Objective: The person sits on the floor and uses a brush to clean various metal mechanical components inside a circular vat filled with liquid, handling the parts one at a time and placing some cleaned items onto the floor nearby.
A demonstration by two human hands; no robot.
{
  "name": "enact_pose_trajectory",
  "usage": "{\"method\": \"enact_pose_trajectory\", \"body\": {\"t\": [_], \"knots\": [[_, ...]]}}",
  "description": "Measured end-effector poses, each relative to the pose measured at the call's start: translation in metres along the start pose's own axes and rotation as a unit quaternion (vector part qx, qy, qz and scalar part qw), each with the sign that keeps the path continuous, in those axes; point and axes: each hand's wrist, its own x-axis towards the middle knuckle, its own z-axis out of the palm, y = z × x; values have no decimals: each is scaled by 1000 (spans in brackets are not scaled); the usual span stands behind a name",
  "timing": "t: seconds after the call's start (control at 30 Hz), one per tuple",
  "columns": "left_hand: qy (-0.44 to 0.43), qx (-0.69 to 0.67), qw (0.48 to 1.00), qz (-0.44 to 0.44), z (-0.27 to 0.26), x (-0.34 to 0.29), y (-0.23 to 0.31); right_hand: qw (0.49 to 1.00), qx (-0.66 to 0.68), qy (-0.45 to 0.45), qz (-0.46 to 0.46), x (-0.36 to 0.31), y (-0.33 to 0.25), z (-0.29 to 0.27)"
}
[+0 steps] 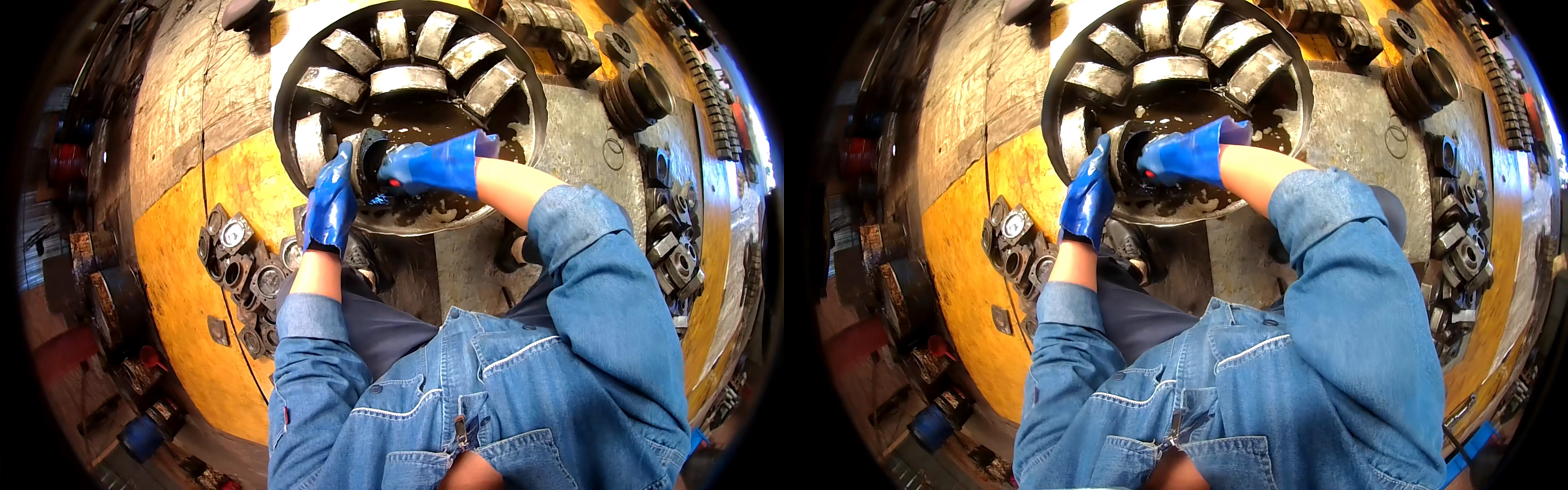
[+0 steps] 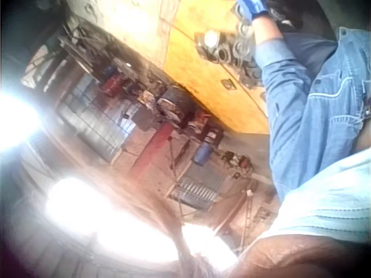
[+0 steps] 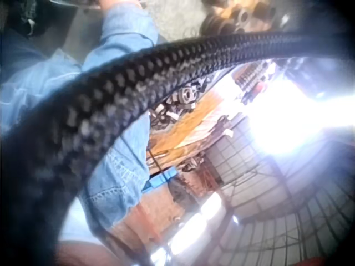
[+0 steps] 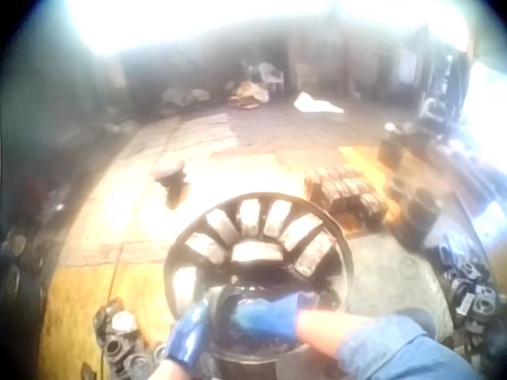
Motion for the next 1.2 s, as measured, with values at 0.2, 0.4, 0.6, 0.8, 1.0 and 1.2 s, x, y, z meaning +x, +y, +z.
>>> {"method": "enact_pose_trajectory", "body": {"t": [0.2, 0.4, 0.6, 0.8, 1.0, 1.2], "knots": [[78, 60, 990, 99, -15, -17, 10, 996, -35, -2, -76, -12, -24, -26], [58, 14, 994, 92, -7, -4, 26, 966, -124, 134, -181, -4, 21, -1], [38, -4, 998, 42, -13, -11, 10, 996, -50, -32, 62, 13, -25, -20], [10, -83, 996, 6, -18, -9, 27, 941, 307, 59, 128, -4, -4, -22], [-30, -41, 998, -43, -31, -8, 51, 553, 816, 140, 99, -34, -2, 26], [8, 16, 999, 31, -16, -2, 27, 66, 919, 239, 306, 10, -4, 43]]}}
